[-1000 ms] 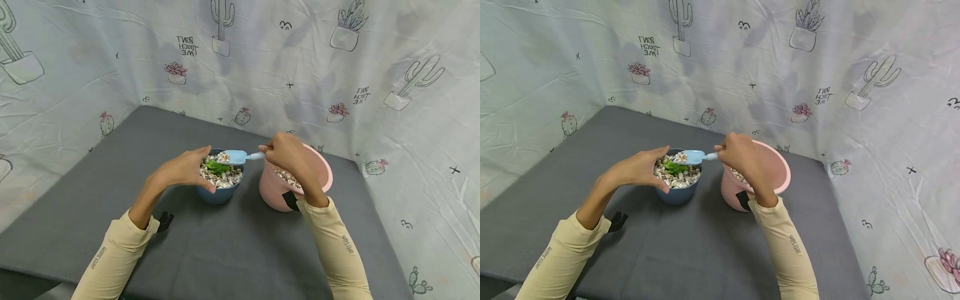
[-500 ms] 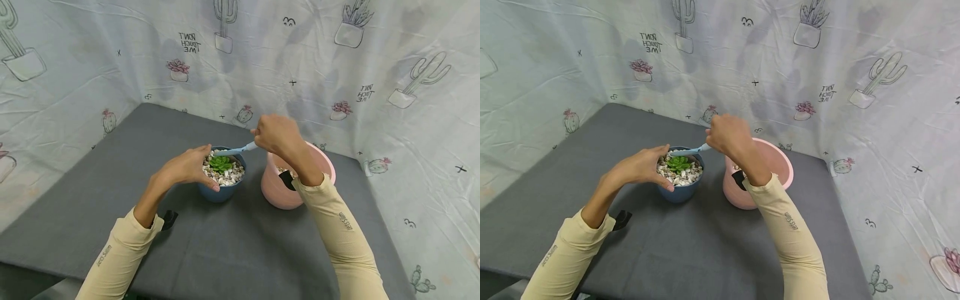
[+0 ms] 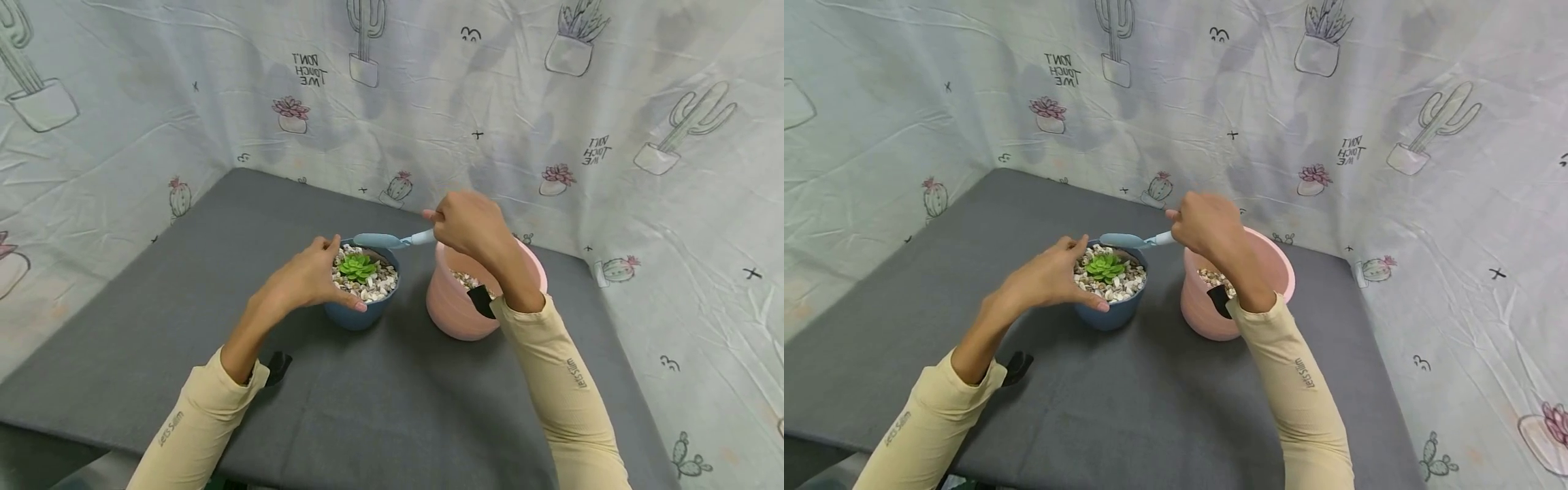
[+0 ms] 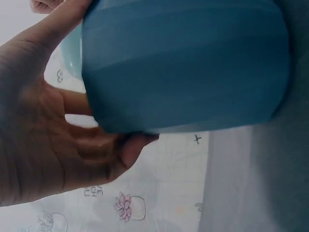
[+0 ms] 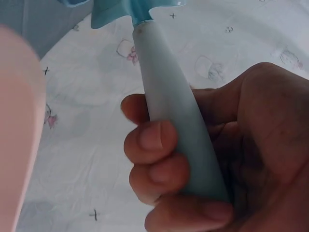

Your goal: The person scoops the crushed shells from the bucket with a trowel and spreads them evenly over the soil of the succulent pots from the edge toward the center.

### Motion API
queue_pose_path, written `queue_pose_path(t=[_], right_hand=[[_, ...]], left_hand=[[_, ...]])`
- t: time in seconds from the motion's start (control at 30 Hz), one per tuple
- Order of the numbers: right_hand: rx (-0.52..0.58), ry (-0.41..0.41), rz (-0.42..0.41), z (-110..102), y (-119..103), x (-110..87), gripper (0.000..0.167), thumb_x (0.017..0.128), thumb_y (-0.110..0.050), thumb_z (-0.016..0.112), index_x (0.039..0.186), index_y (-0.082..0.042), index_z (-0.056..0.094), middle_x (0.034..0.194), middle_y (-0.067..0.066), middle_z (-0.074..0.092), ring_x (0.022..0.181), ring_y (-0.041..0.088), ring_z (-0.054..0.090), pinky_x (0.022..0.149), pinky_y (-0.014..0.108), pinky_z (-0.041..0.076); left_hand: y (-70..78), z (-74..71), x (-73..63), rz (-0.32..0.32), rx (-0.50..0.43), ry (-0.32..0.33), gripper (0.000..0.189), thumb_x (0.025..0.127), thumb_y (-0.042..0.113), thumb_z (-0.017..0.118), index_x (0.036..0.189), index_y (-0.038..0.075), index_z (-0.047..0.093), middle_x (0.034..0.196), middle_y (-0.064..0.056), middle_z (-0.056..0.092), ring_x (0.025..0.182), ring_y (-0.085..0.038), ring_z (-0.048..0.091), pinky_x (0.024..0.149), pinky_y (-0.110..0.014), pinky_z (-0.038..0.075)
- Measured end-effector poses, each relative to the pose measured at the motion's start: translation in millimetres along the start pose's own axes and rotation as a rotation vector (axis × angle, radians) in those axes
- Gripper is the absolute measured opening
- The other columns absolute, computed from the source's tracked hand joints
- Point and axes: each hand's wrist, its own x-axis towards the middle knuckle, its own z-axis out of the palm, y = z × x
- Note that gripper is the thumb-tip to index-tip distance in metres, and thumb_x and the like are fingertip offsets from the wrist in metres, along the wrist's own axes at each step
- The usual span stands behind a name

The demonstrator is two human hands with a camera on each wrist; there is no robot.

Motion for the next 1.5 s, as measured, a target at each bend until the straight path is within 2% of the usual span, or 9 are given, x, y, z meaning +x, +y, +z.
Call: queue_pose_path(t=[0.13,0.27,0.37,0.5,0.7,0.93,1.07,1.23,1.5], right_hand=[[0.125,-0.006,-0.01,-4.5,19.6,-15.4,0.052,0.106,-0.035,0.059,0.059,-0.015,0.05,0.059,-0.005,0.029,0.055,0.013,0.025,0.053,0.028,0.022],[0.207,0.018,0.026,-14.3,44.6,-39.0,0.031,0.104,-0.032,0.064,0.089,-0.008,0.077,0.067,0.0,0.047,0.055,0.013,0.03,0.052,0.029,0.026],[0.196,0.086,0.073,-20.7,65.9,-57.1,0.022,0.1,-0.025,0.068,0.104,-0.006,0.079,0.075,0.007,0.057,0.057,0.016,0.035,0.052,0.031,0.027],[0.122,0.216,0.1,-23.3,94.5,-75.4,0.017,0.094,-0.016,0.073,0.101,-0.002,0.078,0.082,0.016,0.066,0.065,0.026,0.048,0.053,0.036,0.034],[-0.11,0.347,-0.001,-5.8,125.9,-81.7,0.014,0.081,-0.005,0.081,0.092,0.004,0.08,0.087,0.024,0.071,0.081,0.042,0.06,0.066,0.053,0.047],[-0.313,0.203,0.008,41.3,128.5,-63.9,0.011,0.08,-0.008,0.084,0.077,-0.001,0.075,0.085,0.018,0.067,0.088,0.04,0.06,0.073,0.051,0.047],[-0.371,0.12,0.004,61.3,121.9,-56.6,0.019,0.08,-0.015,0.085,0.071,-0.006,0.071,0.091,0.017,0.067,0.094,0.037,0.06,0.081,0.05,0.049],[-0.396,0.155,-0.03,68.5,123.3,-51.7,0.029,0.082,-0.013,0.084,0.062,-0.006,0.064,0.079,0.016,0.065,0.084,0.036,0.061,0.073,0.047,0.051],[-0.145,0.048,0.01,66.5,137.2,-47.0,0.039,0.083,-0.013,0.079,0.052,-0.014,0.055,0.054,-0.003,0.044,0.068,0.024,0.053,0.055,0.036,0.041]], left_hand=[[5.8,14.3,-1.1,-0.024,-0.021,0.081,0.148,0.069,0.073,0.086,0.168,0.003,0.002,0.168,-0.03,0.017,0.147,-0.052,0.037,0.11,-0.064,0.045],[16.6,27.3,-1.4,-0.071,0.006,0.162,0.151,0.067,0.081,0.082,0.169,0.004,0.0,0.168,-0.029,0.018,0.146,-0.054,0.035,0.11,-0.068,0.042],[24.8,32.3,-3.7,-0.112,0.048,0.204,0.151,0.068,0.087,0.075,0.169,0.005,-0.002,0.168,-0.03,0.018,0.146,-0.055,0.034,0.107,-0.072,0.041],[31.9,29.5,-10.0,-0.118,0.061,0.24,0.144,0.074,0.085,0.073,0.169,0.009,-0.004,0.167,-0.033,0.018,0.15,-0.055,0.029,0.105,-0.079,0.034],[66.5,25.6,-1.6,0.122,0.03,0.284,0.115,0.088,0.07,0.07,0.169,0.008,0.016,0.173,-0.025,0.017,0.162,-0.044,0.018,0.128,-0.068,0.019],[108.1,51.0,27.5,0.433,-0.03,0.256,0.076,0.097,0.046,0.074,0.153,0.0,0.051,0.157,-0.024,0.049,0.137,-0.036,0.061,0.105,-0.046,0.057],[110.6,60.3,32.2,0.46,0.039,0.311,0.056,0.096,0.038,0.078,0.136,0.0,0.068,0.142,-0.023,0.061,0.116,-0.031,0.071,0.089,-0.039,0.062],[111.4,59.9,33.4,0.481,0.091,0.345,0.048,0.095,0.036,0.079,0.127,0.0,0.073,0.133,-0.019,0.065,0.105,-0.027,0.072,0.084,-0.037,0.061],[117.5,62.8,38.9,0.498,0.062,0.339,0.05,0.095,0.034,0.079,0.129,-0.001,0.071,0.134,-0.02,0.066,0.109,-0.03,0.072,0.087,-0.04,0.062]])
